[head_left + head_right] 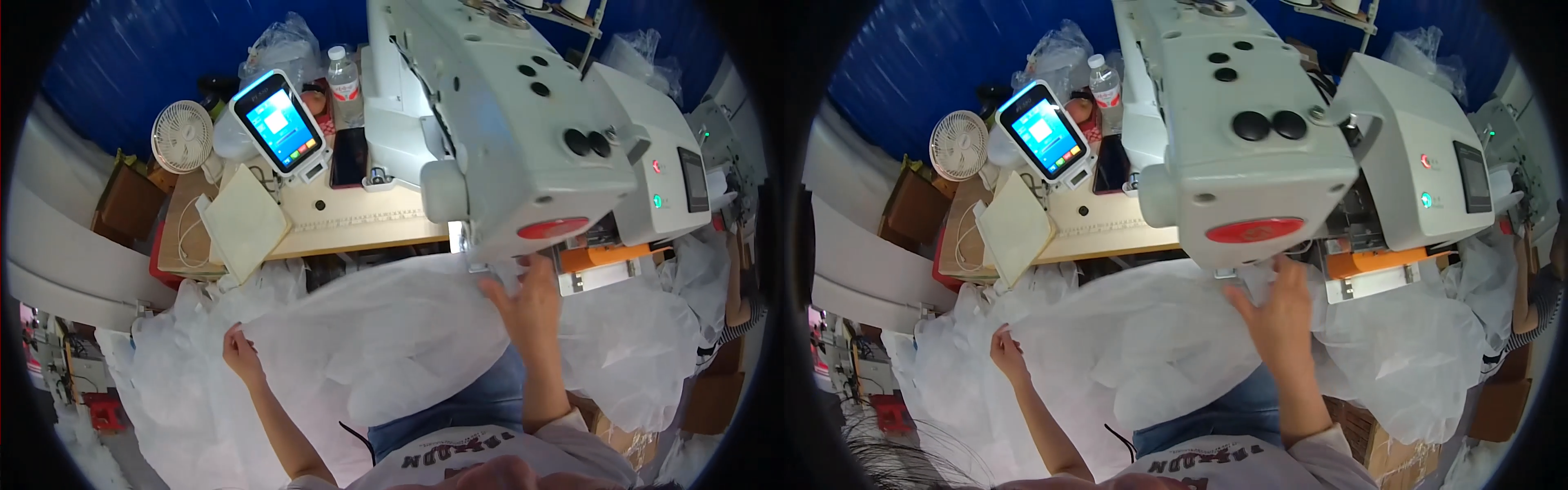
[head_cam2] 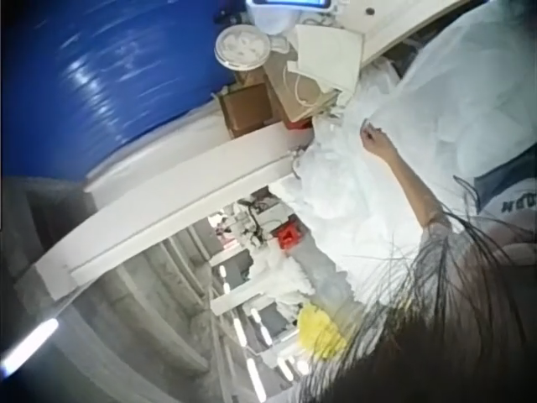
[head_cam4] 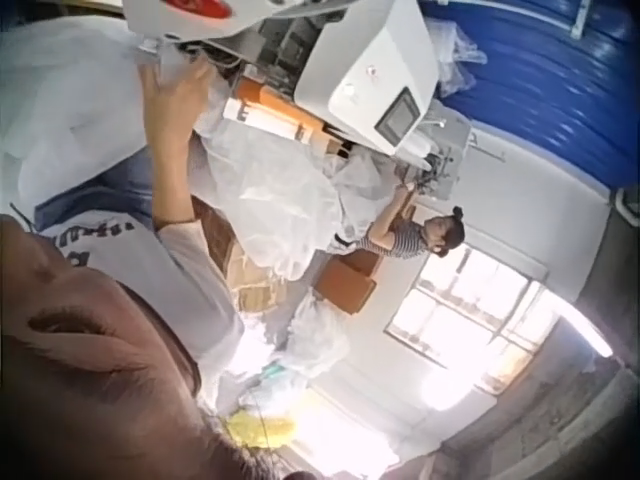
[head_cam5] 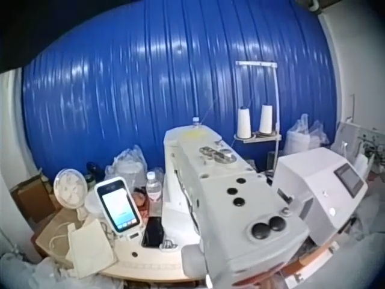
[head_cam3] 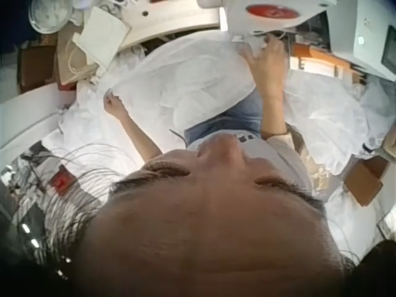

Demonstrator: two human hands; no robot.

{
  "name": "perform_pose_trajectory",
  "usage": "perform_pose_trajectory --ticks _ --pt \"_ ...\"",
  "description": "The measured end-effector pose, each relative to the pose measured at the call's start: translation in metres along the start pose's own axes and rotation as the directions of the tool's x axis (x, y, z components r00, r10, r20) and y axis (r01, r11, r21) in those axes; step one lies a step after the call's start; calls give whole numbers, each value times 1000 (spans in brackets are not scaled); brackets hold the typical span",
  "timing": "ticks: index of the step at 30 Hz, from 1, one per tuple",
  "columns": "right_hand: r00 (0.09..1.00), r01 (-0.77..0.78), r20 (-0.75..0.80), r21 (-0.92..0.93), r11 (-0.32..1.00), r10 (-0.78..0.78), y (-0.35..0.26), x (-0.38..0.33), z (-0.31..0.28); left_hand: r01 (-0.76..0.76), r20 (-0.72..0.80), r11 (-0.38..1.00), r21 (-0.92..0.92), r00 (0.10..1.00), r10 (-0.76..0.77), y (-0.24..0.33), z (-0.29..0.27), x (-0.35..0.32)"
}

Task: Operating an industrial sewing machine to process large pieces of white fabric.

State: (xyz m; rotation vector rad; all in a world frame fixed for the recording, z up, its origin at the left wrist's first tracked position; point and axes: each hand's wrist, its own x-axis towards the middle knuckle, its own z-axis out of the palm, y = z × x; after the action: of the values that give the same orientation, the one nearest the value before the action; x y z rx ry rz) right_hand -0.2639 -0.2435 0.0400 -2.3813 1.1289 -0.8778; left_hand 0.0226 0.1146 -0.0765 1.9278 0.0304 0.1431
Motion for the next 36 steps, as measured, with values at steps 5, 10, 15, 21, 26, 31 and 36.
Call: perform_pose_trajectory --ticks 5,10,15,21,26,31,36 --pt "996 0 91 142 990 -13 30 2 -14 -602 -36 790 116 793 609 -7 5 28" --pt "988 -118 111 71 990 110 77 -10 -90 78 642 992 98 757 -123 62 13 -13" --pt "922 -234 -231 309 922 311 79 -7 -58 501 811 814 -295 581 -64 79 22 -3" --pt "997 -30 -76 -215 976 14 60 12 -50 -849 521 388 359 528 671 91 33 -40" --pt "961 -192 -266 -438 878 77 122 31 -66 -513 592 836 197 742 316 160 87 -77" --pt "957 48 -212 -560 827 -199 120 60 -39 -487 465 865 124 798 383 125 91 -58" --pt "951 -81 -300 -460 884 -69 128 45 -31 -623 194 773 120 778 598 83 64 -60"
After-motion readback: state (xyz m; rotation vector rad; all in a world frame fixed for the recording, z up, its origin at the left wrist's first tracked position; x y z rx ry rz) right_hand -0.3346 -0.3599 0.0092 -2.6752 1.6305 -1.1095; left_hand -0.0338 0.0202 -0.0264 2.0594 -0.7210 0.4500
